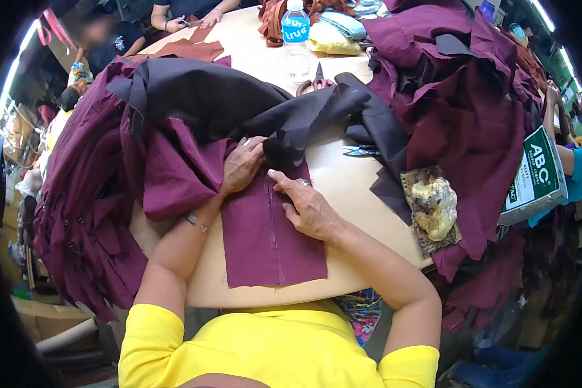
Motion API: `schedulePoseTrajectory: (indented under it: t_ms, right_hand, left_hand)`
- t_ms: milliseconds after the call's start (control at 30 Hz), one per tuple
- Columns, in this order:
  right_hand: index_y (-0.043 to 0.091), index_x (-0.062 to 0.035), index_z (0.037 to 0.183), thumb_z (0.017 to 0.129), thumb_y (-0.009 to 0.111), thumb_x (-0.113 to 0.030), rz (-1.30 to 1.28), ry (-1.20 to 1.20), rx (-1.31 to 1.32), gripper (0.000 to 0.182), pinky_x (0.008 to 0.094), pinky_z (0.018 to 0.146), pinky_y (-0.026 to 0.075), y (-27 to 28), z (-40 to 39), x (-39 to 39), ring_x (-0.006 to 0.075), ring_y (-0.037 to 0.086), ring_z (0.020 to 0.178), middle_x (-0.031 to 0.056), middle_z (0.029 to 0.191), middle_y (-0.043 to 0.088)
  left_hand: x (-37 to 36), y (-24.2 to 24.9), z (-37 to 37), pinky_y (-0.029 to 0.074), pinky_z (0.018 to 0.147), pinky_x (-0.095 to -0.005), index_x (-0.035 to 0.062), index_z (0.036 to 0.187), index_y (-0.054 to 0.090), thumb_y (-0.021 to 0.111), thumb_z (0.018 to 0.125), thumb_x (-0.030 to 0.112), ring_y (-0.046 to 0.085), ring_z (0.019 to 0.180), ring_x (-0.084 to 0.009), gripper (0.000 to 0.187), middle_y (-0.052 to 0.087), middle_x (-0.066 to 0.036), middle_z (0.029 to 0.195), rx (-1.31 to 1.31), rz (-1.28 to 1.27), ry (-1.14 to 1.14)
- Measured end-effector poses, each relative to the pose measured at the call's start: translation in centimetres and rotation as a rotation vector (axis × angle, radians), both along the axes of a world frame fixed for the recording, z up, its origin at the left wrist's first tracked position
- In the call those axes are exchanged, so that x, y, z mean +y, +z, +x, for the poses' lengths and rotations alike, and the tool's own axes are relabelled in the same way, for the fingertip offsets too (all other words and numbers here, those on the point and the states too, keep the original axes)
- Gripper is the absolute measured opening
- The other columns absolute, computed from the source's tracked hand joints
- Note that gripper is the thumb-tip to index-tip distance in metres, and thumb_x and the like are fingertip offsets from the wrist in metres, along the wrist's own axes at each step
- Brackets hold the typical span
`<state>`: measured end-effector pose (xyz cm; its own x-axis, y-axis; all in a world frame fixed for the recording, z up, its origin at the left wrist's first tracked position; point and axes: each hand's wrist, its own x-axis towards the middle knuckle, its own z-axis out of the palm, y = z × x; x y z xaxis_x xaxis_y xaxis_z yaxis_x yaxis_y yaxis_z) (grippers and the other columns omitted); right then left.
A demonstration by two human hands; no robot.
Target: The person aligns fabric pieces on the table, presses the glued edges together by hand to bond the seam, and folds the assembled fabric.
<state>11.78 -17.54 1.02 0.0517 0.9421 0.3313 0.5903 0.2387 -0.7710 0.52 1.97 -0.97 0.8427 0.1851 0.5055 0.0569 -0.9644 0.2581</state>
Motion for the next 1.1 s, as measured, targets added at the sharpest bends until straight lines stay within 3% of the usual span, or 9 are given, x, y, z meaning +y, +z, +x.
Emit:
schedulePoseTrajectory:
  t_ms: [233, 333, 433, 633, 1100]
  right_hand:
    - [0.044, -0.0061, 0.129, 0.072, 0.058, 0.009, 0.109, 0.003, -0.171, 0.061, 0.0341, 0.090, 0.047, -0.11, 0.04, -0.06, 0.0264, 0.060, 0.097, 0.0142, 0.106, 0.060]
    - [0.048, -0.0048, 0.125, 0.071, 0.059, 0.008, 0.070, -0.017, -0.015, 0.057, 0.0332, 0.089, 0.048, -0.01, -0.05, 0.12, 0.0256, 0.060, 0.097, 0.0144, 0.107, 0.060]
    - [0.052, -0.0061, 0.120, 0.071, 0.059, 0.005, 0.038, -0.031, 0.029, 0.051, 0.0379, 0.092, 0.045, -0.53, -0.10, 0.10, 0.0316, 0.056, 0.102, 0.0148, 0.111, 0.059]
    - [0.053, -0.0065, 0.117, 0.071, 0.059, 0.006, 0.097, -0.029, -0.062, 0.048, 0.0376, 0.093, 0.044, -0.18, -0.19, -0.12, 0.0315, 0.056, 0.102, 0.0144, 0.110, 0.059]
    - [0.062, -0.0044, 0.103, 0.071, 0.057, 0.007, 0.084, -0.045, 0.011, 0.034, 0.0353, 0.086, 0.047, -0.25, -0.17, -0.11, 0.0298, 0.059, 0.095, 0.0130, 0.103, 0.060]
  left_hand:
    - [0.12, -0.08, 0.12, 0.040, 0.088, -0.0432, 0.0039, 0.101, 0.052, 0.054, 0.084, 0.008, 0.053, 0.100, -0.0319, 0.018, 0.054, -0.013, 0.112, 0.018, 0.012, 0.019]
    - [-0.15, 0.19, -0.01, 0.040, 0.087, -0.0404, 0.0028, 0.099, 0.053, 0.055, 0.083, 0.007, 0.053, 0.099, -0.0318, 0.017, 0.055, -0.014, 0.111, 0.015, 0.008, 0.032]
    - [-0.34, 0.17, 0.10, 0.041, 0.086, -0.0397, 0.0031, 0.094, 0.054, 0.056, 0.082, 0.007, 0.054, 0.097, -0.0314, 0.013, 0.056, -0.014, 0.109, -0.022, 0.017, 0.049]
    - [-0.51, 0.05, 0.29, 0.043, 0.083, -0.0395, 0.0038, 0.091, 0.054, 0.058, 0.080, 0.008, 0.055, 0.094, -0.0309, 0.013, 0.056, -0.013, 0.106, -0.074, 0.027, 0.073]
    - [-0.49, 0.01, 0.26, 0.043, 0.084, -0.0389, 0.0044, 0.091, 0.055, 0.058, 0.080, 0.008, 0.056, 0.095, -0.0303, 0.012, 0.057, -0.012, 0.104, -0.073, 0.019, 0.084]
